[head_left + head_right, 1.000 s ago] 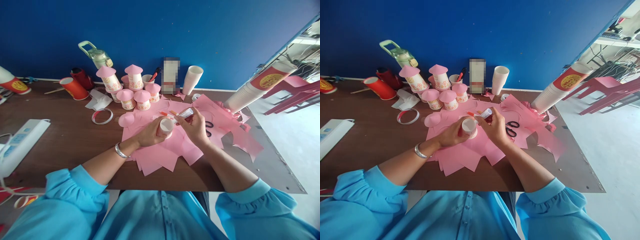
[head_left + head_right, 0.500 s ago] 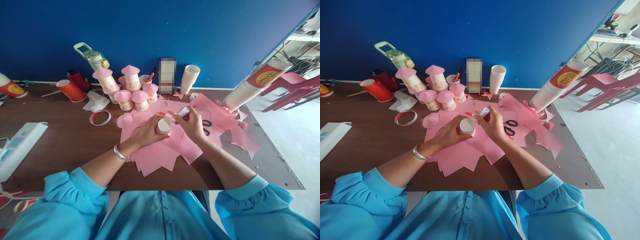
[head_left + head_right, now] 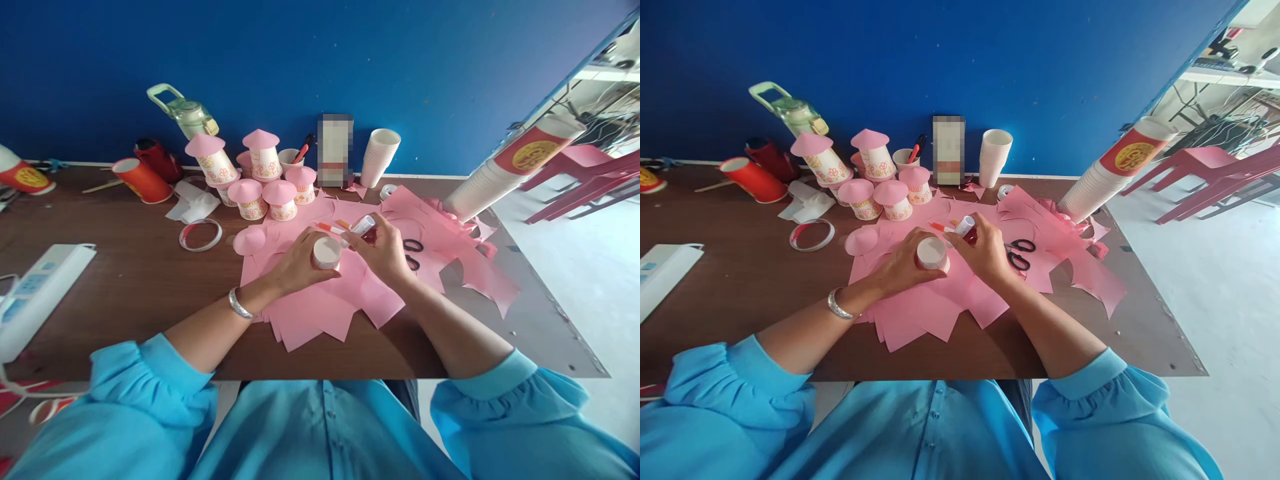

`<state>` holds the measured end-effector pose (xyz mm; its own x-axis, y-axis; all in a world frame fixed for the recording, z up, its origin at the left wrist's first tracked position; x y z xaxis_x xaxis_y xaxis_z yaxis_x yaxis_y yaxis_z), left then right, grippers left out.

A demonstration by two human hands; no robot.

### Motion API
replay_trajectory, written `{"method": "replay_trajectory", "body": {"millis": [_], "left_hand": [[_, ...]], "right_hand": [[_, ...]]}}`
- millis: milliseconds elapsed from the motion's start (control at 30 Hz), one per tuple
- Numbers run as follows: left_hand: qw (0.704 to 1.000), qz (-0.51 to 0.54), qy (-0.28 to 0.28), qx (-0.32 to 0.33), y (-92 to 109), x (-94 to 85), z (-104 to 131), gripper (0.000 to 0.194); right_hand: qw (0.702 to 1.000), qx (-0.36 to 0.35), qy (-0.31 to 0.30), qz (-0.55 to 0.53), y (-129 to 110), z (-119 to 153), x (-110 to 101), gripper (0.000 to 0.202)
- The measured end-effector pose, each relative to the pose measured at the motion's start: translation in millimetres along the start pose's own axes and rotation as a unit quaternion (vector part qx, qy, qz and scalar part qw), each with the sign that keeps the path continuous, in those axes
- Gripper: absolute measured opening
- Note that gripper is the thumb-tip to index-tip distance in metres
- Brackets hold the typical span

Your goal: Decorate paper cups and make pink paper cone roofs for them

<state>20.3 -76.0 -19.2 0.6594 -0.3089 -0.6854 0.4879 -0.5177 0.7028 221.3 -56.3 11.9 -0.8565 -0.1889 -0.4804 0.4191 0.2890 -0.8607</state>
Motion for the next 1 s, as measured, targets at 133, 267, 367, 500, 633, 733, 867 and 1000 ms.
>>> {"method": "replay_trajectory", "body": {"millis": [133,267,367,500,633,733,867,1000], "left_hand": [[1.0,-0.002,0.013,0.002,-3,2.0,0,0.058],[0.999,-0.006,0.037,0.038,-11,7.4,-1,0.057],[0.999,0.008,0.034,0.005,-14,9.2,-1,0.06],[0.998,0.03,0.015,-0.052,-7,6.2,0,0.064],[0.996,0.057,0.003,-0.069,1,2.3,0,0.06],[0.997,0.07,-0.008,-0.027,1,0.0,0,0.063],[0.993,0.093,-0.042,0.051,0,-5.5,3,0.063],[0.994,0.09,-0.056,-0.017,-2,-8.8,2,0.056]], "right_hand": [[0.998,-0.022,0.019,-0.054,1,2,2,0.038],[0.998,-0.062,0.013,-0.014,-11,10,5,0.026],[0.996,-0.077,0.012,0.04,-15,12,5,0.024],[0.999,-0.036,0.019,0.035,-6,6,2,0.031],[1.0,-0.007,0.014,-0.006,6,0,1,0.039],[0.999,-0.012,0.022,-0.031,8,-1,2,0.039],[0.996,-0.013,0.019,-0.081,6,-2,2,0.04],[0.995,-0.037,0.032,-0.089,-3,1,-1,0.034]]}}
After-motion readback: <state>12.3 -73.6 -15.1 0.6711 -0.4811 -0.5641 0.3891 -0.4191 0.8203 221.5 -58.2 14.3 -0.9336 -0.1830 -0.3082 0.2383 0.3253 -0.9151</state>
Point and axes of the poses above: each hand's wrist, its own z-axis away from the middle knuckle, its own x-axis out of the palm, y = z × x, the point moved 2 cm from there along -z, towards the middle knuckle, and after that the axes turned 14 degrees about -y, right-handed, at the moved point
